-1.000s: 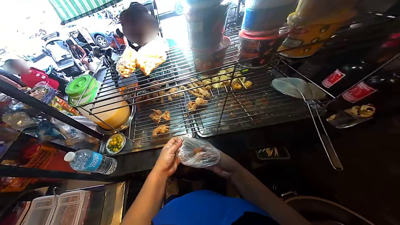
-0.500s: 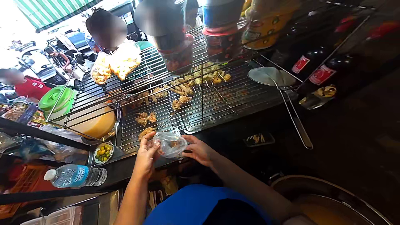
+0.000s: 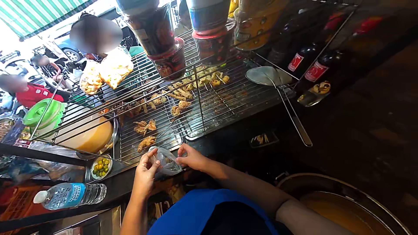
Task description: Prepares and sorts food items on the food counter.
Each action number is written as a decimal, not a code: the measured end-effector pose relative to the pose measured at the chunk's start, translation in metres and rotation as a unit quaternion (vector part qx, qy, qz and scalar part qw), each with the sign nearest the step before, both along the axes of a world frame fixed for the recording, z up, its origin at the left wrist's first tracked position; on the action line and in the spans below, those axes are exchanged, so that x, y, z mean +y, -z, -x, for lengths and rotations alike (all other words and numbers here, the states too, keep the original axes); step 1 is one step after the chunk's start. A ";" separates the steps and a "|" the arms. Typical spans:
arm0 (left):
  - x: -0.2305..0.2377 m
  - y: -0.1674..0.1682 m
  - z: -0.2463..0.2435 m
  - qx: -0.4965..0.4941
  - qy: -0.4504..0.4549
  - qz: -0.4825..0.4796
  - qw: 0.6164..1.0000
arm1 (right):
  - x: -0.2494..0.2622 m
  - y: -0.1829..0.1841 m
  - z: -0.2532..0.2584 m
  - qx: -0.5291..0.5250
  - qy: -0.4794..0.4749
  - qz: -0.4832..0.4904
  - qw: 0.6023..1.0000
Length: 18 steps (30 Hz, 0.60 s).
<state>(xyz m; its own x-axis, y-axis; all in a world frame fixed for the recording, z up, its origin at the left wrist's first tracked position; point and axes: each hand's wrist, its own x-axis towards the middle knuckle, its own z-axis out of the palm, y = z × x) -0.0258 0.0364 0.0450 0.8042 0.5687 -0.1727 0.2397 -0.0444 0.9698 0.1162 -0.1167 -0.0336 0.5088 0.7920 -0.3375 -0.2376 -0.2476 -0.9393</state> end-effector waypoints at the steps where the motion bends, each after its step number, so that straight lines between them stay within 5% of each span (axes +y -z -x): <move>1: 0.002 0.001 0.002 0.001 0.007 -0.020 1.000 | 0.003 0.000 -0.001 -0.004 0.004 -0.003 1.000; 8: 0.012 0.008 0.015 0.014 0.012 -0.124 0.992 | 0.011 -0.007 -0.008 -0.035 0.021 -0.028 0.999; 18: 0.014 0.004 0.018 -0.002 0.006 -0.161 0.987 | 0.035 0.002 -0.002 -0.132 -0.095 0.033 0.986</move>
<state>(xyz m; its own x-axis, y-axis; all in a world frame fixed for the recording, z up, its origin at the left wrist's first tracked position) -0.0441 0.0504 0.0415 0.8117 0.5837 0.0188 0.2335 -0.3539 0.9057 0.1178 -0.0822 -0.0352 0.4297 0.8625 -0.2675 0.0697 -0.3270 -0.9424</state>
